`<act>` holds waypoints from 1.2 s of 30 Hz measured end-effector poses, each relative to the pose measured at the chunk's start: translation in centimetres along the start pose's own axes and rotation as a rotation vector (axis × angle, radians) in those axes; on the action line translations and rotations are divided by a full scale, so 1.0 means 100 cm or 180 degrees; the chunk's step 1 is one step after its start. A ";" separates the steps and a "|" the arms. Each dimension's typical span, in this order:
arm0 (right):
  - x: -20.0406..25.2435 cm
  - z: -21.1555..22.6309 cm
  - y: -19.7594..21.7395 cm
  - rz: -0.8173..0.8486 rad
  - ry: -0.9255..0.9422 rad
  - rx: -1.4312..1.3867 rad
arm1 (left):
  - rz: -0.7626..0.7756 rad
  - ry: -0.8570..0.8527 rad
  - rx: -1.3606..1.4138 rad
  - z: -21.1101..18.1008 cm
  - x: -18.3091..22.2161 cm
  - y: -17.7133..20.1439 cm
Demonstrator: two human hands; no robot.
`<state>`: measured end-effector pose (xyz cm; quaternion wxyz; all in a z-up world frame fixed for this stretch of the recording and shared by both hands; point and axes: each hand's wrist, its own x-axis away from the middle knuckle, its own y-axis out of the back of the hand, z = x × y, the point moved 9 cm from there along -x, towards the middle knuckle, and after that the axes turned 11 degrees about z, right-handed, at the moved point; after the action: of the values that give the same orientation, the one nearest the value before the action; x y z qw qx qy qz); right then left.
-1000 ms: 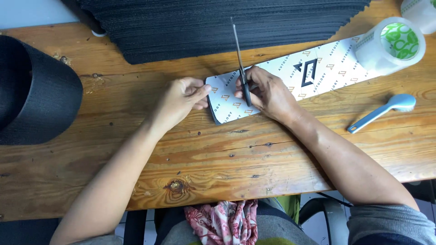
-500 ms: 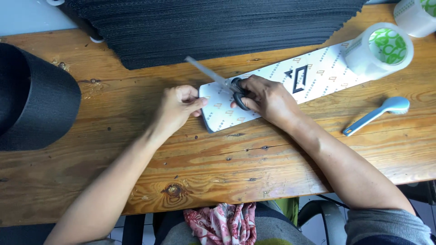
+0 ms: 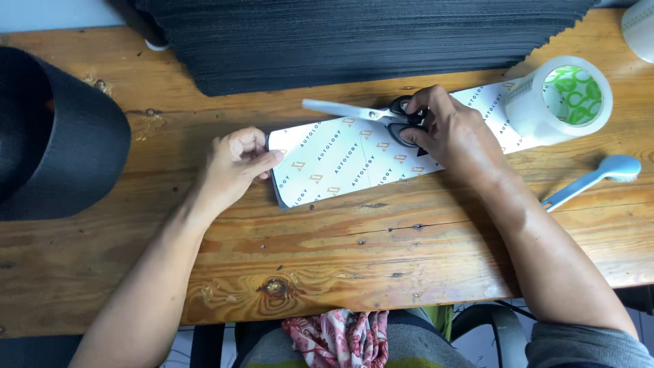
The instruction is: Cutting a strip of black material and applying a white adhesive label to it
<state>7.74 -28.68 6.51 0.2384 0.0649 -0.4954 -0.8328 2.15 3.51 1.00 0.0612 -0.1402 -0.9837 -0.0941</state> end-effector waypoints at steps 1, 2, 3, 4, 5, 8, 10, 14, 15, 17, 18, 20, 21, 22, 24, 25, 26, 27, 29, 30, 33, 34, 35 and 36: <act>-0.001 -0.001 -0.001 0.0025 -0.0047 0.0142 | -0.0003 -0.0015 -0.0045 0.001 -0.001 0.001; -0.001 -0.004 -0.003 0.0060 -0.0109 0.0281 | 0.0006 -0.0021 -0.0083 0.004 -0.001 0.001; 0.000 -0.005 -0.005 0.0055 -0.0137 0.0272 | 0.0036 -0.0017 -0.0085 0.000 0.000 -0.002; -0.002 0.003 -0.006 0.0038 0.0111 0.0452 | 0.0020 -0.0021 -0.0031 -0.004 0.001 -0.003; -0.002 0.011 -0.008 0.0021 0.0360 0.0632 | 0.0004 -0.0026 0.0022 -0.007 0.002 -0.003; -0.003 0.019 -0.014 -0.0058 0.0612 0.0703 | -0.0003 -0.0081 -0.0139 -0.003 0.000 -0.001; 0.000 0.025 -0.014 -0.0099 0.0702 0.0672 | 0.0009 -0.0113 -0.0041 -0.002 0.003 -0.003; 0.005 0.034 -0.017 -0.0205 0.0902 0.0730 | 0.0046 -0.0218 0.0177 -0.008 0.006 -0.009; 0.006 0.036 -0.019 -0.0196 0.0903 0.0722 | 0.0044 -0.0206 0.0178 -0.014 0.009 -0.009; 0.006 0.033 -0.016 -0.0282 0.0748 0.0896 | 0.0020 -0.0272 -0.0022 -0.029 0.009 -0.010; 0.007 0.032 -0.017 -0.0274 0.0742 0.0899 | 0.0023 -0.0268 -0.0014 -0.025 0.008 -0.010; 0.006 0.024 -0.015 -0.0261 0.0545 0.0665 | -0.0048 -0.0361 0.0007 -0.022 0.003 -0.008; 0.006 0.024 -0.014 -0.0271 0.0543 0.0676 | -0.0045 -0.0376 0.0008 -0.025 0.003 -0.010; 0.005 0.023 -0.013 -0.0276 0.0521 0.0575 | -0.0041 -0.0332 0.0009 -0.026 0.002 -0.011; 0.006 0.020 -0.013 -0.0293 0.0496 0.0470 | -0.0030 -0.0292 -0.0001 -0.026 0.001 -0.014; 0.007 0.020 -0.013 -0.0346 0.0530 0.0607 | -0.0019 -0.0291 -0.0092 -0.027 0.000 -0.015; 0.008 0.022 -0.015 -0.0389 0.0568 0.0734 | -0.0015 -0.0277 -0.0185 -0.026 0.001 -0.015; 0.009 0.020 -0.016 -0.0391 0.0570 0.0719 | -0.0014 -0.0268 -0.0198 -0.024 0.003 -0.015; 0.013 0.031 -0.012 -0.0646 0.0811 0.1366 | -0.0120 -0.0358 -0.0426 -0.026 0.007 -0.011; 0.011 0.032 -0.010 -0.0674 0.0821 0.1370 | -0.0128 -0.0379 -0.0444 -0.020 0.007 -0.009; 0.007 0.034 -0.005 -0.0877 0.0882 0.1709 | -0.0184 -0.0412 -0.0490 0.001 0.006 0.000; 0.006 0.031 -0.004 -0.0956 0.0896 0.1777 | -0.0189 -0.0395 -0.0451 0.011 0.005 0.004; 0.003 0.028 -0.004 -0.1034 0.0911 0.1844 | -0.0195 -0.0378 -0.0411 0.022 0.003 0.008; 0.003 0.028 -0.004 -0.1019 0.0917 0.1852 | -0.0202 -0.0374 -0.0395 0.010 0.005 0.004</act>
<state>6.36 -26.48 7.59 0.1438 0.3236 -0.6565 -0.6660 1.71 4.23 0.16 -0.0085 -0.1178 -0.9819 -0.1484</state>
